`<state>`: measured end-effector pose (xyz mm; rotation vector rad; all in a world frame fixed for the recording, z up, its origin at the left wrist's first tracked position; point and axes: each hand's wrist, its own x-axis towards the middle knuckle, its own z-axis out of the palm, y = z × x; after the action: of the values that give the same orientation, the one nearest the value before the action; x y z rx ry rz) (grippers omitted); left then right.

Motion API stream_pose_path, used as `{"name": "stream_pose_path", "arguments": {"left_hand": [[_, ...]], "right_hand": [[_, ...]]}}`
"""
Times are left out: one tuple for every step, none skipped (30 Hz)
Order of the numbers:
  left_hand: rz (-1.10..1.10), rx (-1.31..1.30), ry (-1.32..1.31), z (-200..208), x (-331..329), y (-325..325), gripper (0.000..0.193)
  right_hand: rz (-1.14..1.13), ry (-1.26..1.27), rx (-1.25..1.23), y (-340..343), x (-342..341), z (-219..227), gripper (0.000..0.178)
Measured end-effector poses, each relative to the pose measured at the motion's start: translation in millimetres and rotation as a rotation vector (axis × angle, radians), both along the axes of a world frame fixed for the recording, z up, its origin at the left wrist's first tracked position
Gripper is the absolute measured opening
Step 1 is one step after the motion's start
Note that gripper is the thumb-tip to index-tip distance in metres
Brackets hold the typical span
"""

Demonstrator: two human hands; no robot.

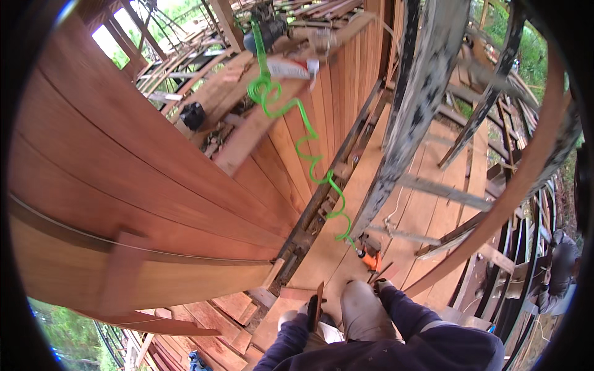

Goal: The person installs wooden planks onto a curved wooden wall using a pneumatic nail gun. They repeatedly position planks, align them, and fasten them in place while working on scaffolding.

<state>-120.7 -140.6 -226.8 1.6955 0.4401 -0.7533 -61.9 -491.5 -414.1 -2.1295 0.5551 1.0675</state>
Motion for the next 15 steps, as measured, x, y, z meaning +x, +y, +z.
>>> {"name": "stream_pose_path", "arguments": {"left_hand": [[-0.018,0.013,0.012,20,-8,0,0.048],[-0.021,0.013,0.024,43,-17,2,0.047],[-0.034,0.039,0.036,66,-23,6,0.047],[-0.033,0.056,0.05,84,-30,9,0.047],[-0.026,0.068,0.069,106,-34,15,0.047],[-0.018,0.088,0.078,126,-40,25,0.047],[-0.009,0.106,0.089,144,-42,33,0.047],[0.012,0.129,0.097,159,-48,45,0.046],[0.024,0.145,0.101,175,-49,54,0.046],[0.041,0.166,0.101,188,-51,66,0.046],[0.066,0.186,0.101,199,-54,78,0.046],[0.096,0.208,0.101,207,-61,89,0.046],[0.126,0.223,0.096,213,-63,99,0.046],[0.147,0.237,0.084,218,-66,110,0.046],[0.169,0.251,0.075,221,-72,120,0.045]], "right_hand": [[-0.51,0.048,0.191,12,8,36,0.021],[-0.374,-0.167,0.193,10,11,63,0.022],[-0.263,-0.374,0.184,11,7,84,0.023],[-0.051,-0.391,0.046,15,15,143,0.025],[-0.057,-0.35,0.049,13,18,186,0.025],[-0.065,-0.308,0.061,13,17,219,0.026],[-0.075,-0.266,0.074,13,16,256,0.026],[-0.06,-0.309,0.043,18,14,318,0.027],[0.003,-0.259,0.009,13,11,358,0.027],[0.064,-0.206,-0.022,10,6,389,0.027],[0.119,-0.153,-0.046,9,-2,408,0.026],[0.126,-0.112,-0.056,4,-14,415,0.026],[0.282,-0.158,-0.097,-5,-24,411,0.027],[0.436,-0.199,-0.138,-16,-38,395,0.028],[0.539,-0.197,-0.186,-23,-47,378,0.028]]}}
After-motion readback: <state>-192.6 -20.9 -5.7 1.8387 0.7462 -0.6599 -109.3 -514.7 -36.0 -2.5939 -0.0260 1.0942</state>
